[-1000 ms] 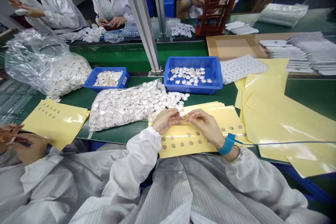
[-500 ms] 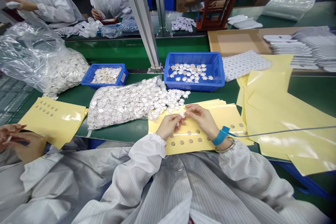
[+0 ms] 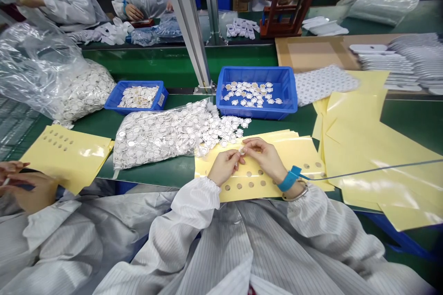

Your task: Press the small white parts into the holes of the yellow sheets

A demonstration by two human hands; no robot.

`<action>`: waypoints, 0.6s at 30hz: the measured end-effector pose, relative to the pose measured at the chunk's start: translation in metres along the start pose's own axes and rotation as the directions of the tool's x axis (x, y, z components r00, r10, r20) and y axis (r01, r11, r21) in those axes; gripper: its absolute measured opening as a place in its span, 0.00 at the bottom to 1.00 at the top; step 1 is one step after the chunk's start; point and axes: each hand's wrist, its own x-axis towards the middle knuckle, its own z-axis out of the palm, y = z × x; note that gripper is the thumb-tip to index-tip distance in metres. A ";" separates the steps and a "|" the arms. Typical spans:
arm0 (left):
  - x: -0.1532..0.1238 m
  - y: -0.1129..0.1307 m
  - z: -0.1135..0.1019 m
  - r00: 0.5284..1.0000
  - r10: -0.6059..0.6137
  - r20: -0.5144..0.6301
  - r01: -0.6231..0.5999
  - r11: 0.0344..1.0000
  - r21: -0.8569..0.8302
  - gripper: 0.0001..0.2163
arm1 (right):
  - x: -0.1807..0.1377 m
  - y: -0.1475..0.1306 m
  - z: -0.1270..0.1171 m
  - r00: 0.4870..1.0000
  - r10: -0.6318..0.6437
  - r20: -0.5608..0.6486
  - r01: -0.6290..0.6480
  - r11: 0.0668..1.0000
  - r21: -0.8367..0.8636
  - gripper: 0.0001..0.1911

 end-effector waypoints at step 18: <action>-0.005 -0.001 -0.002 0.993 0.114 0.022 -0.113 0.992 -0.050 0.14 | -0.001 -0.003 0.004 0.999 -0.006 -0.038 0.008 0.999 0.041 0.17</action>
